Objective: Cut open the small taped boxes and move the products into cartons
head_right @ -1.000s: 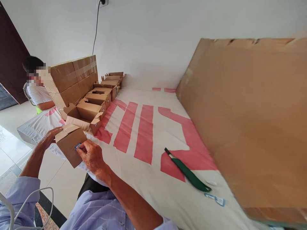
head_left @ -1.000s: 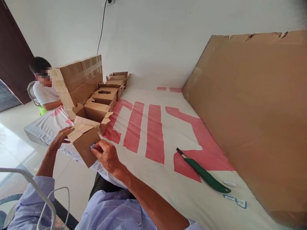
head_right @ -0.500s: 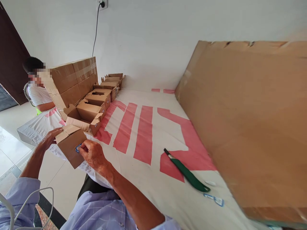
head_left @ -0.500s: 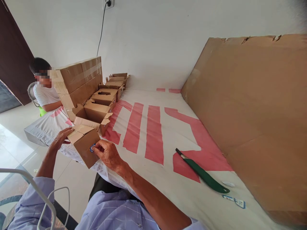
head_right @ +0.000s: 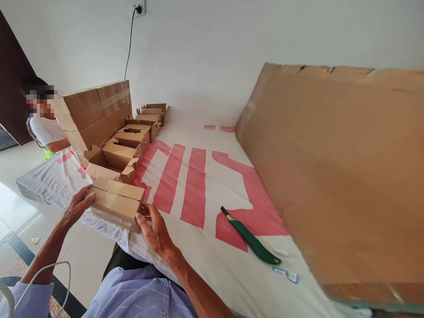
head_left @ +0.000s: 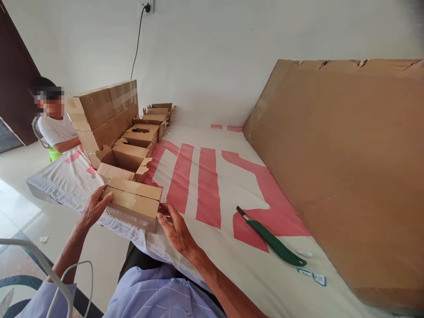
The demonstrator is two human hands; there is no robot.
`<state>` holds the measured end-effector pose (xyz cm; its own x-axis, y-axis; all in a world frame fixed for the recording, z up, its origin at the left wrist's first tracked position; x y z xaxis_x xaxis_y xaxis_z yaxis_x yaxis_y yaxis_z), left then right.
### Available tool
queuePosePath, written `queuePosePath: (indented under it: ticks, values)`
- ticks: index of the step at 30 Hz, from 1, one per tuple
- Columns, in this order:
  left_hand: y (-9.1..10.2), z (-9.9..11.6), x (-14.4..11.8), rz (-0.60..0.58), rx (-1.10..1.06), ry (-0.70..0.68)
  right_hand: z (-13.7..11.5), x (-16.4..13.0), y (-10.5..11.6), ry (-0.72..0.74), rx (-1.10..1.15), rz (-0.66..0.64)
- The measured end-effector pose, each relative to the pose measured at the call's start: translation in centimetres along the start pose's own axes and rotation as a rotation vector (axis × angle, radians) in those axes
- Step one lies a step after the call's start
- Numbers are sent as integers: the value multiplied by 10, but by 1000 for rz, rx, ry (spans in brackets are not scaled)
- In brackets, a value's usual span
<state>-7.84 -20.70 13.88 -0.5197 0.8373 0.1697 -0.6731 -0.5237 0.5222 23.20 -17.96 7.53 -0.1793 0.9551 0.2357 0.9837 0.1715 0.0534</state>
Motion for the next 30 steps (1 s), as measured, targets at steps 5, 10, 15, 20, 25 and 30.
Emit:
queuePosePath:
  ticks: [5, 10, 15, 20, 25, 30]
  values:
    - [-33, 28, -45, -197, -197, -136, 13, -14, 62, -122, 51, 19]
    - [-51, 71, -80, -412, -378, -357, 47, -17, 109, -348, 285, 126]
    - [-59, 98, -89, -363, -346, -537, 73, -18, 129, -441, 488, 217]
    - [-65, 105, -102, -151, -226, -696, 84, -19, 134, -456, 561, 209]
    - [-63, 111, -127, -46, -161, -864, 87, -21, 133, -438, 591, 185]
    - [-61, 107, -130, -63, -174, -768, 84, -23, 134, -423, 594, 189]
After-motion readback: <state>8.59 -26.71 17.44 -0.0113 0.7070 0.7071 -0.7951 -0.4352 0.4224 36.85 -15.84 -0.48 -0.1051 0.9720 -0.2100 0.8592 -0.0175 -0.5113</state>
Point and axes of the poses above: each hand's wrist, its own x-axis towards the middle knuckle, its own y-axis out of the back of the hand, z = x × y, the point moved 7 cm from there along x, towards the middle knuckle, and after that the axes turned 8 degrees about z, right-handed, at the moved point
